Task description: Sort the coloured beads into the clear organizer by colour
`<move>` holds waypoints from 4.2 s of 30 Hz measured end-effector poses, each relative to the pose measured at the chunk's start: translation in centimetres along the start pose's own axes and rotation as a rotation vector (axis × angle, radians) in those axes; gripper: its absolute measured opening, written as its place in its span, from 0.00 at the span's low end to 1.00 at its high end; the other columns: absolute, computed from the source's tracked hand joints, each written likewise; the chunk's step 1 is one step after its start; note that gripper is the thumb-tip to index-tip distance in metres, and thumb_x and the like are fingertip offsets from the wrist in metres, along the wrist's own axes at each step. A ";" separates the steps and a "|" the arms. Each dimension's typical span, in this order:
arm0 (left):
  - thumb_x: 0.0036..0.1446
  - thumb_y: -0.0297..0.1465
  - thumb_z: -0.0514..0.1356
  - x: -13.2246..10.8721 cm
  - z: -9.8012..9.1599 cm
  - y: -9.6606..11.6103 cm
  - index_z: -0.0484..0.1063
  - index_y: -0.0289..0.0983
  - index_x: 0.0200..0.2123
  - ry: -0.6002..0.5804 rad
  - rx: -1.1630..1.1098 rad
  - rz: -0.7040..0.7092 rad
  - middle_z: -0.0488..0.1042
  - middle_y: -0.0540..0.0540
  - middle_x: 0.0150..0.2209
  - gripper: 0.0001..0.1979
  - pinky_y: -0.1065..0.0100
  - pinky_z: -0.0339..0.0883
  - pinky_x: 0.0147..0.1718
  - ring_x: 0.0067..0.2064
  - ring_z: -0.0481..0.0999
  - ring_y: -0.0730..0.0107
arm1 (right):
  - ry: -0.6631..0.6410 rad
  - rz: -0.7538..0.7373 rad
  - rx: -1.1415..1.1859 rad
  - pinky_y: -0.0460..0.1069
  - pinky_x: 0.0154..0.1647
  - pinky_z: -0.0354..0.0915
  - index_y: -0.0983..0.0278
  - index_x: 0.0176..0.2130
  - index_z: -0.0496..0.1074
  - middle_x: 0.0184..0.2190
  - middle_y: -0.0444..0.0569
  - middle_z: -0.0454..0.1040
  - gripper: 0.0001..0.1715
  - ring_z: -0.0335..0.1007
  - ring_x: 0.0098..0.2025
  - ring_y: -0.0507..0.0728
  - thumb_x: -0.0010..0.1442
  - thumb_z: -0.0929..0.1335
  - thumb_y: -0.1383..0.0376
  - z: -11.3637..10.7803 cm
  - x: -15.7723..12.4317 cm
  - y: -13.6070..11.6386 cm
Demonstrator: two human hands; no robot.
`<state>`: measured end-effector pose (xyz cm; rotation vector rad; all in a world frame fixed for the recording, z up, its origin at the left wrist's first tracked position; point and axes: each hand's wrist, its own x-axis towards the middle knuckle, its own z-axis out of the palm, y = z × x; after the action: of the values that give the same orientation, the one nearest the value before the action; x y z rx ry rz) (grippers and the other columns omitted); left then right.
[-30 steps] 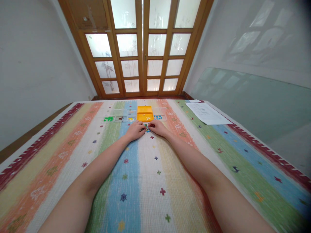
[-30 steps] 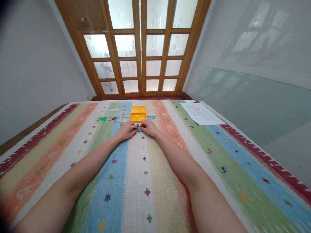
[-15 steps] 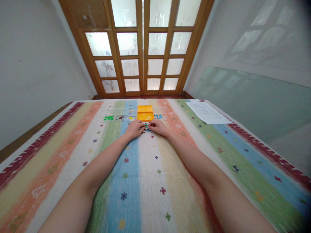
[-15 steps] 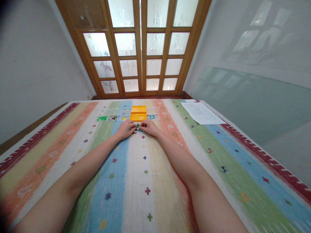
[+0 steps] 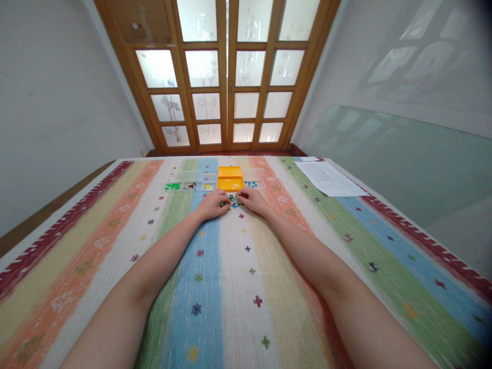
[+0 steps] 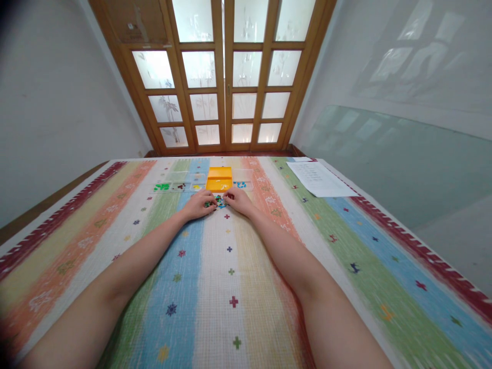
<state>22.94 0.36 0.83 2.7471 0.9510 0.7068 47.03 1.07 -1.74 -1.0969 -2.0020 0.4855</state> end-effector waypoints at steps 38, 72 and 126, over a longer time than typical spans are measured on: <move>0.63 0.30 0.55 -0.3 0.9 -6.5 0.70 0.39 0.60 0.436 -0.579 -0.704 0.81 0.43 0.51 0.22 0.70 0.71 0.31 0.25 0.73 0.77 | 0.006 0.106 0.043 0.48 0.36 0.63 0.62 0.35 0.78 0.31 0.45 0.78 0.11 0.70 0.33 0.55 0.64 0.68 0.58 0.1 -0.2 0.6; 0.61 0.29 0.59 0.9 1.2 2.6 0.83 0.41 0.41 -0.014 0.130 -0.165 0.79 0.42 0.41 0.11 0.54 0.64 0.50 0.48 0.72 0.53 | 0.014 0.122 -0.012 0.48 0.35 0.60 0.62 0.33 0.77 0.29 0.45 0.77 0.11 0.68 0.32 0.55 0.64 0.67 0.61 -0.3 -0.1 -0.2; 0.56 0.31 0.60 1.4 1.5 -1.2 0.72 0.38 0.33 0.344 -0.535 -0.517 0.76 0.49 0.31 0.02 0.68 0.67 0.35 0.32 0.74 0.69 | 0.003 0.140 -0.025 0.48 0.37 0.60 0.62 0.34 0.77 0.30 0.45 0.78 0.12 0.69 0.32 0.55 0.65 0.67 0.60 -0.1 -0.2 -0.1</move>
<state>23.97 2.14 -0.26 1.8495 1.2450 1.1411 47.15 0.82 -1.70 -1.2586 -1.9419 0.5315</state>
